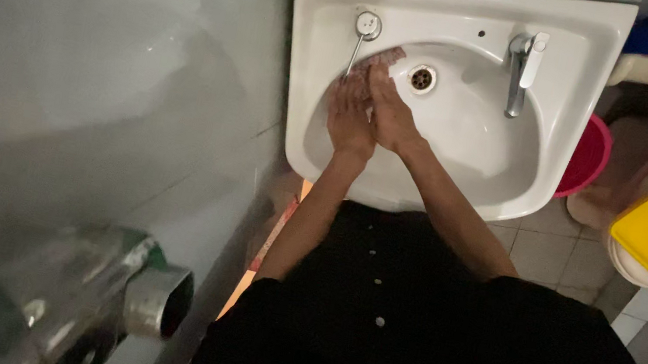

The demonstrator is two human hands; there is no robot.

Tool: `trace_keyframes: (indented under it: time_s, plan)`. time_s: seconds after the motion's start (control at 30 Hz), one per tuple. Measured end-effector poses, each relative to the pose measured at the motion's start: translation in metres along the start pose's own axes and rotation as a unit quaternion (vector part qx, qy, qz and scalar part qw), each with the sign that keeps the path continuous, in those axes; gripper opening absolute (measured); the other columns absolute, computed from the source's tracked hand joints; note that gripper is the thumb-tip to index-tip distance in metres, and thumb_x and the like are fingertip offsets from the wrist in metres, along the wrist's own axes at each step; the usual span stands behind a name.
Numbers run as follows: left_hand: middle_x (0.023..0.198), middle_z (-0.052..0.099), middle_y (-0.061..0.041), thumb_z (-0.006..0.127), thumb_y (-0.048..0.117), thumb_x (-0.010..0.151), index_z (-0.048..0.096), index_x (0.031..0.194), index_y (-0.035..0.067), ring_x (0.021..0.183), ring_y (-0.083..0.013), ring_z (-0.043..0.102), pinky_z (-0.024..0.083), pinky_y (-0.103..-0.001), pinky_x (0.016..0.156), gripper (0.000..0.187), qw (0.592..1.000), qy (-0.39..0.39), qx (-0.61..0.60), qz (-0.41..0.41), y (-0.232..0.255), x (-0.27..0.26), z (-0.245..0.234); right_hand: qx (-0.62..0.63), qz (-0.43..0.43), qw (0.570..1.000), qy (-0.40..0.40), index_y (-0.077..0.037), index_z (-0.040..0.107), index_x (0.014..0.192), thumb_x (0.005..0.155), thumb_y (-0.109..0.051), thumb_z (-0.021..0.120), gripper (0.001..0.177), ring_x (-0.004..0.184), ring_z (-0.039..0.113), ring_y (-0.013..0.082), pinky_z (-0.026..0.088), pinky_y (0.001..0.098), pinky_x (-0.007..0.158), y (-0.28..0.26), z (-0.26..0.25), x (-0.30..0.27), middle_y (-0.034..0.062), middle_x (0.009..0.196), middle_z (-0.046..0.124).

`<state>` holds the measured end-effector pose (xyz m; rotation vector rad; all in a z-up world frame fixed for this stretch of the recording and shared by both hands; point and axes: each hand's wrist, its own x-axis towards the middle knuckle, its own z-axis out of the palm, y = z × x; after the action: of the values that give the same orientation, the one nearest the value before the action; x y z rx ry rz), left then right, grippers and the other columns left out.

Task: The person cleans a bathroom sink by spraying a cleaning agent from a bottle onto the surface and wiping it down with a cloth.

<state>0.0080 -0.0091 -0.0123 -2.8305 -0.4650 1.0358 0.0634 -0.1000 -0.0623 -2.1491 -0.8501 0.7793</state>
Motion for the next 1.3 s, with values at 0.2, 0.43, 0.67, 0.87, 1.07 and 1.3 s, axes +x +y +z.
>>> trace_keyframes:
  time_s: [0.2, 0.43, 0.67, 0.87, 1.07, 1.3]
  plan:
    - [0.174, 0.016, -0.008, 0.043, 0.039, 0.104, 0.012, 0.166, 0.005, 0.160, -0.0184, 0.009, -0.002, -0.039, 0.130, 0.078, 0.997, 0.078, 0.009, 0.016, 0.019, 0.037, 0.024, -0.031, 0.047, 0.998, -0.005, -0.002, 0.006, 0.164, 0.086, 0.006, 0.052, 0.092, 0.158, 0.015, 0.0415, 0.028, 0.0419, 0.125, 0.045, -0.010, 0.000, 0.0263, 0.171, 0.011]
    - [0.169, 0.025, -0.005, 0.038, 0.039, 0.102, 0.026, 0.162, 0.006, 0.156, -0.0208, 0.013, 0.002, -0.041, 0.127, 0.069, 0.994, 0.107, -0.030, -0.014, 0.022, 0.057, 0.077, -0.017, 0.091, 0.992, -0.081, -0.004, 0.011, 0.161, 0.086, -0.011, 0.066, 0.093, 0.155, 0.015, 0.0430, 0.031, 0.0446, 0.120, 0.042, -0.015, 0.017, 0.0249, 0.167, 0.014]
    - [0.169, 0.029, -0.013, 0.033, 0.037, 0.110, 0.031, 0.160, 0.004, 0.157, -0.0324, 0.019, -0.002, -0.054, 0.128, 0.061, 1.000, -0.012, -0.007, 0.020, 0.002, 0.016, 0.094, -0.130, -0.008, 0.985, -0.116, -0.006, 0.024, 0.163, 0.100, -0.028, 0.053, 0.073, 0.156, 0.021, 0.0401, 0.019, 0.0497, 0.126, 0.060, 0.054, 0.008, 0.0240, 0.168, 0.022]
    - [0.163, 0.032, -0.019, 0.042, 0.049, 0.098, 0.031, 0.155, -0.001, 0.154, -0.0324, 0.022, 0.000, -0.048, 0.126, 0.076, 0.991, -0.046, -0.091, 0.086, -0.015, -0.018, 0.115, -0.209, 0.041, 0.942, -0.259, -0.010, 0.019, 0.162, 0.102, -0.036, 0.043, 0.069, 0.157, 0.017, 0.0323, 0.019, 0.0495, 0.124, 0.028, 0.071, -0.039, 0.0159, 0.170, 0.016]
    - [0.162, 0.039, -0.016, 0.044, 0.049, 0.095, 0.036, 0.156, 0.004, 0.153, -0.0312, 0.033, 0.005, -0.050, 0.129, 0.077, 0.971, -0.087, -0.167, 0.148, -0.010, -0.051, 0.130, -0.183, 0.093, 0.929, -0.307, -0.003, 0.034, 0.153, 0.106, -0.040, 0.037, 0.059, 0.147, 0.029, 0.0341, 0.027, 0.0443, 0.124, 0.014, 0.058, -0.083, 0.0184, 0.161, 0.032]
    - [0.137, 0.064, -0.021, 0.040, 0.041, 0.100, 0.065, 0.131, 0.004, 0.126, -0.0441, 0.057, 0.038, -0.053, 0.115, 0.054, 0.936, -0.074, -0.287, 0.190, -0.009, -0.080, 0.105, -0.113, 0.099, 0.945, -0.291, -0.016, 0.052, 0.147, 0.108, -0.043, 0.019, 0.058, 0.138, 0.046, 0.0397, 0.030, 0.0451, 0.121, 0.002, 0.020, -0.128, 0.0171, 0.163, 0.033]
